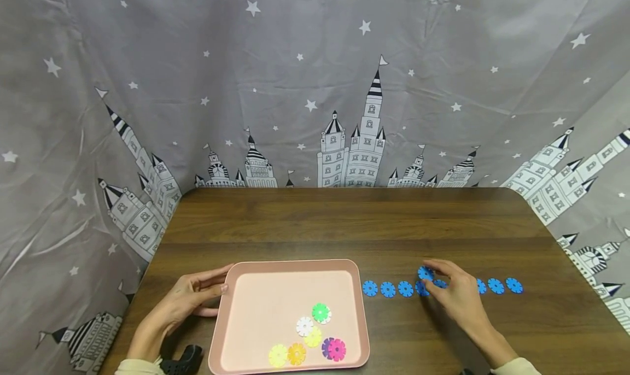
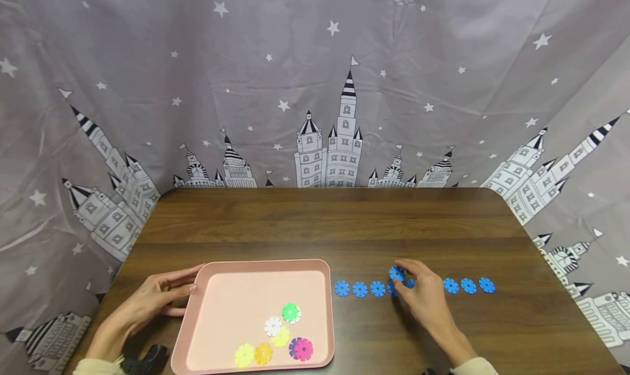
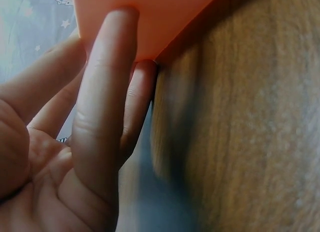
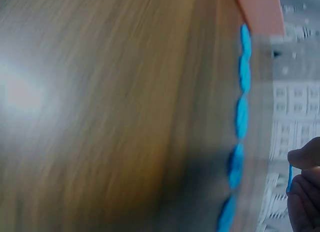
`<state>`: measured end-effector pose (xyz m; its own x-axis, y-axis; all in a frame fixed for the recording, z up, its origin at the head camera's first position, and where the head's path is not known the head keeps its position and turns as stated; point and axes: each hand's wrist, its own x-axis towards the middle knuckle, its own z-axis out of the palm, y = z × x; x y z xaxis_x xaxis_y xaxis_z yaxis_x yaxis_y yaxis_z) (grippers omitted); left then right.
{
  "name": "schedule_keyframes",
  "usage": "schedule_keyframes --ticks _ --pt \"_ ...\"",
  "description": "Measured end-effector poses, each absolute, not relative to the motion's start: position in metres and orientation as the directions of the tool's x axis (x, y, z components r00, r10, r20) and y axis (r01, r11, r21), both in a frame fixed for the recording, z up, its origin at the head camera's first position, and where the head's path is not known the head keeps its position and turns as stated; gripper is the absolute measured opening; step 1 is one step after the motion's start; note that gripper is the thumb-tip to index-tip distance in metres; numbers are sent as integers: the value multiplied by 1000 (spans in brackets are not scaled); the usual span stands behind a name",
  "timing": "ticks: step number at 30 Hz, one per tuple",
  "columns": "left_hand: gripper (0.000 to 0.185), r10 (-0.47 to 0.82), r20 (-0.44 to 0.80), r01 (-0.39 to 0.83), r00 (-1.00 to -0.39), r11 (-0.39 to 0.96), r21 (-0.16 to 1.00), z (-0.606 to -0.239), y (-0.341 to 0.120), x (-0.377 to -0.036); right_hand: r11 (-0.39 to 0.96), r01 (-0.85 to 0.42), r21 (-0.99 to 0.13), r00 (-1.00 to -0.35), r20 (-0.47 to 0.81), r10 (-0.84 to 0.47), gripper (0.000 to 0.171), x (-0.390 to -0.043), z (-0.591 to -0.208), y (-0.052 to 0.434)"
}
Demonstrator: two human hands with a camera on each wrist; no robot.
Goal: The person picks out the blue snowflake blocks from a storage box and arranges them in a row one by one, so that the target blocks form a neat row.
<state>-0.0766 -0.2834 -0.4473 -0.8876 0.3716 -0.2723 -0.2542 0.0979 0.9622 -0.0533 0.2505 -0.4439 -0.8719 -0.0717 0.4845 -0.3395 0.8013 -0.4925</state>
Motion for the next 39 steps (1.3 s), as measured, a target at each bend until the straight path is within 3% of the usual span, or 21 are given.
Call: schedule_keyframes --ticks 17,25,39 --pt "55 397 -259 -255 -881 64 965 -451 -288 -74 869 -38 -493 -884 423 201 34 -43 -457 339" --pt "55 387 -254 -249 -886 63 966 -451 -287 -76 849 123 -514 -854 381 354 34 -34 -456 382" --pt "55 417 -236 -234 -878 58 971 -451 -285 -77 849 221 -480 -850 332 409 32 -24 -455 433"
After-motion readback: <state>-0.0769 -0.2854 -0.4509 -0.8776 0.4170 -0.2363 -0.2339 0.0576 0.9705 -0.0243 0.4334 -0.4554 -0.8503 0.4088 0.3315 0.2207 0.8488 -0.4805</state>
